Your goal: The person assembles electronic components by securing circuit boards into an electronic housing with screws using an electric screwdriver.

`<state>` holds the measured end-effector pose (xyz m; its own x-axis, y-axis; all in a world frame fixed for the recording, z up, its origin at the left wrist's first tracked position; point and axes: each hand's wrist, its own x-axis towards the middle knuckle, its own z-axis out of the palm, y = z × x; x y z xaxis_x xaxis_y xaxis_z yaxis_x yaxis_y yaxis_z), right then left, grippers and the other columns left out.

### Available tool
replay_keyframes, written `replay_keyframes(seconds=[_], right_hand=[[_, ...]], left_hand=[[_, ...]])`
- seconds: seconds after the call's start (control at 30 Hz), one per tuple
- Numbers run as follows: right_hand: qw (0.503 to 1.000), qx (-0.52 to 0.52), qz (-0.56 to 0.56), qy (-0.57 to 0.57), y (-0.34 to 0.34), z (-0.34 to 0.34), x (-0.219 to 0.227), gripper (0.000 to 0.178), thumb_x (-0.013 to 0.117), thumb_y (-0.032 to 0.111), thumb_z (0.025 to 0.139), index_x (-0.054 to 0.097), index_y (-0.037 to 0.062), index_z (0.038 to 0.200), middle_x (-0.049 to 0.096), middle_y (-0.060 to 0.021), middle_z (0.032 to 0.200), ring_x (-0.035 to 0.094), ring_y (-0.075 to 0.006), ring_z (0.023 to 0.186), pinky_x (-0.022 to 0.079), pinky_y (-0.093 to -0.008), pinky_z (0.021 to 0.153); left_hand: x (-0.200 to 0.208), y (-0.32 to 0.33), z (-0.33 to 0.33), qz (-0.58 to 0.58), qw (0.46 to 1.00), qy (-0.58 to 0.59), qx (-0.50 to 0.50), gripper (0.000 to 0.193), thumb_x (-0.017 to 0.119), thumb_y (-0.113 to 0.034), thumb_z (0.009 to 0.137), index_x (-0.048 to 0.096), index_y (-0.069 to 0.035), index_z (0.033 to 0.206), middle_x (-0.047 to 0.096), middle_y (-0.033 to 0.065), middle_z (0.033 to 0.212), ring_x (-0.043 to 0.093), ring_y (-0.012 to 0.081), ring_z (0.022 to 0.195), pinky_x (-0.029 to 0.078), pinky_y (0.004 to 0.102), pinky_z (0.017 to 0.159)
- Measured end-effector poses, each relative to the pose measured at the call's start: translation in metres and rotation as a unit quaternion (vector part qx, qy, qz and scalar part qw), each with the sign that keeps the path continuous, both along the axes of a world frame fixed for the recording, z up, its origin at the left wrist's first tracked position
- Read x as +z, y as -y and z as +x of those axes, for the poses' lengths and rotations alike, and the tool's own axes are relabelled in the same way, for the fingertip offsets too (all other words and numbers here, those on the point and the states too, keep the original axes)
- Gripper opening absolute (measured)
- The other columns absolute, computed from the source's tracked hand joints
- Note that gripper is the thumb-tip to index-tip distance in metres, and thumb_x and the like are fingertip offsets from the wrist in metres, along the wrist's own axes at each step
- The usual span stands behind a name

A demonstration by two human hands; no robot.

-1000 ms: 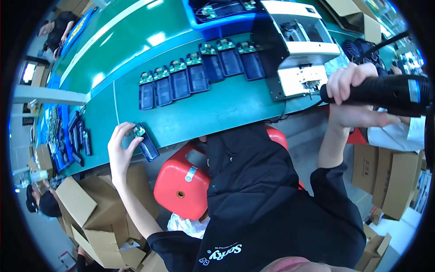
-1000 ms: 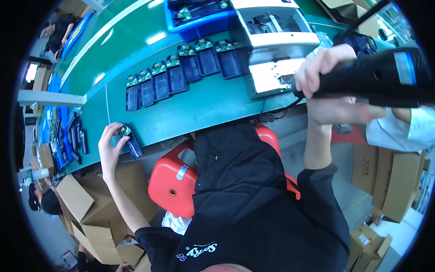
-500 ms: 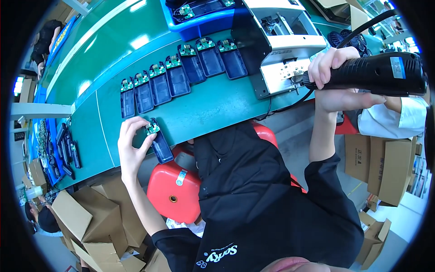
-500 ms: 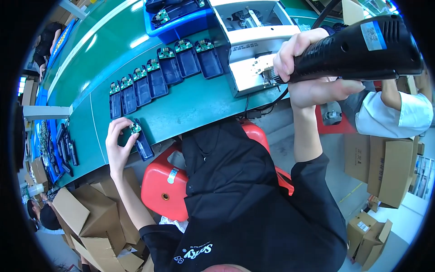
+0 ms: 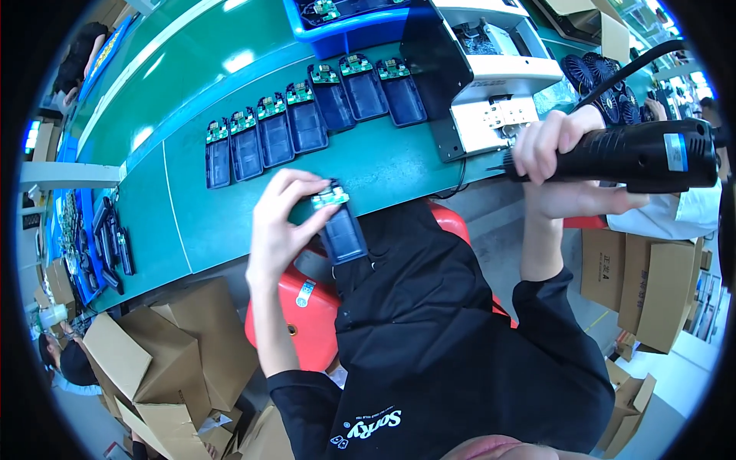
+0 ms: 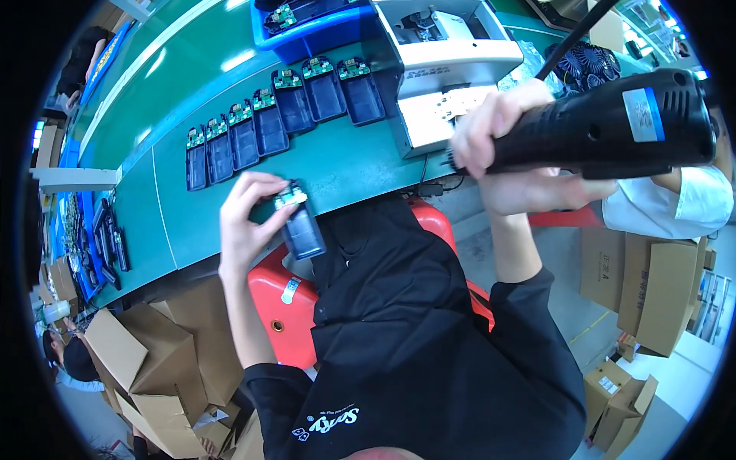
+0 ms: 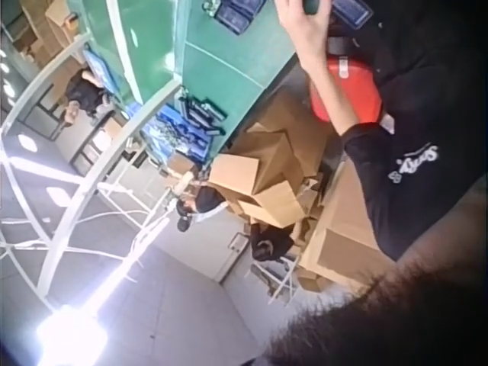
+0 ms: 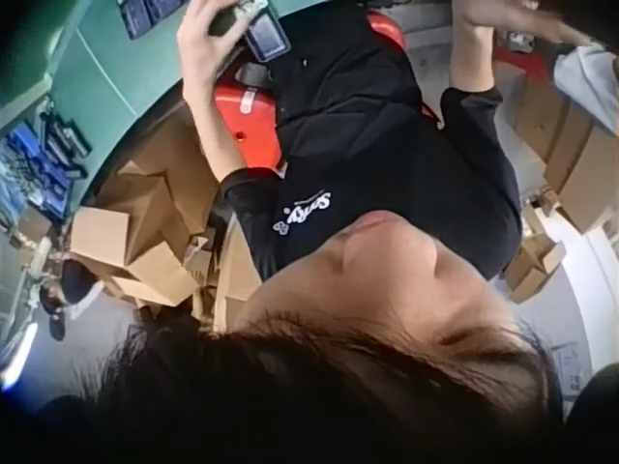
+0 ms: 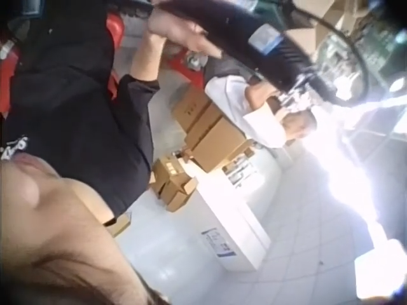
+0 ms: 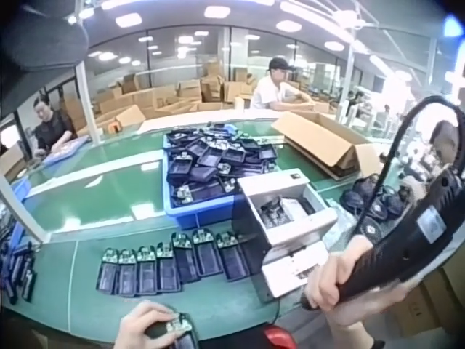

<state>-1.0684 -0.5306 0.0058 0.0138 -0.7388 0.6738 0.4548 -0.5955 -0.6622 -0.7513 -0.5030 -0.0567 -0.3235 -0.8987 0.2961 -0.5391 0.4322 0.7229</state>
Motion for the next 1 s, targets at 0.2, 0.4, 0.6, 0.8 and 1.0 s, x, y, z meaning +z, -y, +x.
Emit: replay_keyframes(seconds=[0.2,0.4,0.6,0.8,1.0], right_hand=[[0.995,0.100,-0.008,0.013,0.005,0.054,-0.003,0.092,0.033,0.095,0.067,0.045,0.0059,0.087,0.049,-0.0045,0.060,0.046,-0.0124,0.045,0.041,-0.0240,0.043],[0.989,0.129,0.051,-0.043,0.005,0.067,-0.012,0.078,0.037,0.080,0.079,0.047,0.0034,0.089,0.053,-0.0059,0.063,0.050,-0.0122,0.049,0.041,-0.0222,0.048],[0.981,0.134,0.118,-0.079,-0.002,0.082,-0.014,0.079,0.040,0.081,0.074,0.047,0.0030,0.086,0.051,-0.0055,0.062,0.048,-0.0118,0.050,0.039,-0.0235,0.048],[0.957,0.117,0.203,-0.173,-0.001,0.085,-0.009,0.102,0.044,0.100,0.053,0.047,0.0029,0.084,0.051,-0.0062,0.061,0.050,-0.0134,0.050,0.044,-0.0248,0.048],[0.959,0.136,0.204,-0.145,0.000,0.086,-0.016,0.100,0.046,0.099,0.053,0.046,0.0033,0.083,0.051,-0.0057,0.061,0.050,-0.0122,0.050,0.043,-0.0242,0.047]], left_hand=[[-0.003,0.010,-0.055,0.011,0.999,-0.047,-0.012,0.030,0.079,-0.008,0.072,0.065,-0.003,0.097,0.062,0.0074,0.097,0.063,0.0237,0.090,0.052,0.0331,0.079],[-0.006,0.014,-0.068,-0.043,0.998,-0.043,-0.024,0.029,0.078,-0.008,0.072,0.063,-0.004,0.096,0.061,0.0060,0.099,0.062,0.0250,0.092,0.051,0.0336,0.081],[-0.004,0.013,-0.066,-0.036,0.998,-0.027,-0.035,0.029,0.078,-0.007,0.070,0.062,-0.004,0.095,0.061,0.0063,0.100,0.061,0.0256,0.094,0.050,0.0341,0.082],[0.000,0.014,-0.065,-0.032,0.998,-0.023,-0.038,0.030,0.078,-0.006,0.069,0.061,-0.004,0.093,0.060,0.0068,0.098,0.060,0.0263,0.092,0.050,0.0354,0.080],[0.001,0.016,-0.065,-0.032,0.998,-0.022,-0.043,0.030,0.078,-0.006,0.069,0.060,-0.004,0.092,0.060,0.0070,0.096,0.060,0.0265,0.092,0.050,0.0354,0.080]])
